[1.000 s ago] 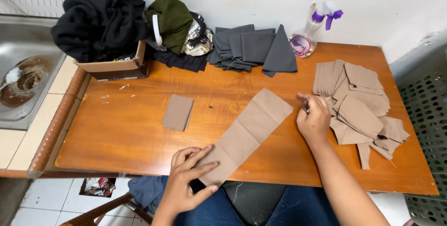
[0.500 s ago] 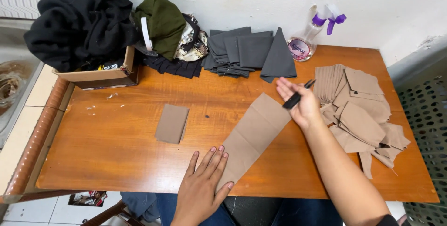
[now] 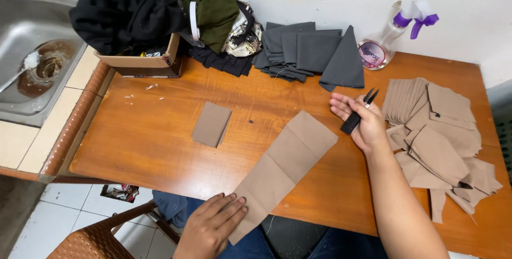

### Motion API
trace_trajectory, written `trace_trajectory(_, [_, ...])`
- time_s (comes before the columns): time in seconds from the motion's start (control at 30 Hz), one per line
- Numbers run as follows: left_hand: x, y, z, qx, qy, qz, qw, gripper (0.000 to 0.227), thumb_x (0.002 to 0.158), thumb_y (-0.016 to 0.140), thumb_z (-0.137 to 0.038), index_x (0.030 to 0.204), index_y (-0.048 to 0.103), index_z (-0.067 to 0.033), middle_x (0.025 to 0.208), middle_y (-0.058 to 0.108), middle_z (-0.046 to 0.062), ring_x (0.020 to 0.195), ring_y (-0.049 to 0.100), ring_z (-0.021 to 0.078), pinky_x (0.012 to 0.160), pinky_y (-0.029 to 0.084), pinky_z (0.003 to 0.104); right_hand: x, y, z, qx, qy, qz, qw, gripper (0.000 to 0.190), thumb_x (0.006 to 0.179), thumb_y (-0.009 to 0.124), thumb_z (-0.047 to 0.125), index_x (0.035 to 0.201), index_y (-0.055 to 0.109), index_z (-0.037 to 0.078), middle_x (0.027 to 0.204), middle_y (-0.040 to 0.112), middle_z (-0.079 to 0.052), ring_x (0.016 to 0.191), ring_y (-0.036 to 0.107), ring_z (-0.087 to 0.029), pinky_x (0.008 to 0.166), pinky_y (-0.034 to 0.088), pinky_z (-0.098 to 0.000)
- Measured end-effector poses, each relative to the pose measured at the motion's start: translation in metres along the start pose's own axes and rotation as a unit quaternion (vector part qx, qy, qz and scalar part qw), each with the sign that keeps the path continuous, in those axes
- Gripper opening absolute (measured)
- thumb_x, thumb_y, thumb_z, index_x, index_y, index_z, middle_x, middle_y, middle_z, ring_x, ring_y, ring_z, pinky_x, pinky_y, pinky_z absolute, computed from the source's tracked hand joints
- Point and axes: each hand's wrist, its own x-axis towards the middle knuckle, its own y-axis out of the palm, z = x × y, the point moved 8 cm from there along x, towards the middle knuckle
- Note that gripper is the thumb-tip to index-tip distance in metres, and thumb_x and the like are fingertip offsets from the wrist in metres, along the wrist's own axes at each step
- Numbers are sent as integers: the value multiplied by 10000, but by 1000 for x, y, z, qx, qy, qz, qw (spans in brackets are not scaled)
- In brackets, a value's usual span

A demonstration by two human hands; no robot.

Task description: The person sits on a low stool and cuts a piece of beige fabric into smaller rectangular pieces using scissors. They fold the fabric, cut it, and place the cut pieces on a wooden table next to a pile of similar cut fabric.

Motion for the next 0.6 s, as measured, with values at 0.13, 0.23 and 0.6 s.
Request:
trace_trajectory(0.13, [17,13,-7,-29,-16,66,997,335,753,455,2,1059,590,-22,1086,595,106,949,546,282,826,439,385,-9,-1,3,-156,-52,17,986,323,824,483,6,633,268,153,760,566,-204,405,366,-123,378,313,-223])
trace_trajectory(0.23, [29,27,-14,-31,-3,84,996,410,601,540,8,1004,614,-11,1064,602,123,949,538,293,832,432,408,-21,16,8,-474,-81,61,875,458,717,680,139,613,235,138,622,535,9,654,547,-77,616,377,-217])
trace_trajectory(0.6, [59,50,-3,-60,-93,159,981,606,846,378,-508,1244,429,-54,1328,347,149,1254,262,283,1027,95,442,-9,3,9,-665,-145,19,733,365,679,701,198,608,362,84,883,618,-7,849,488,-212,704,370,-311])
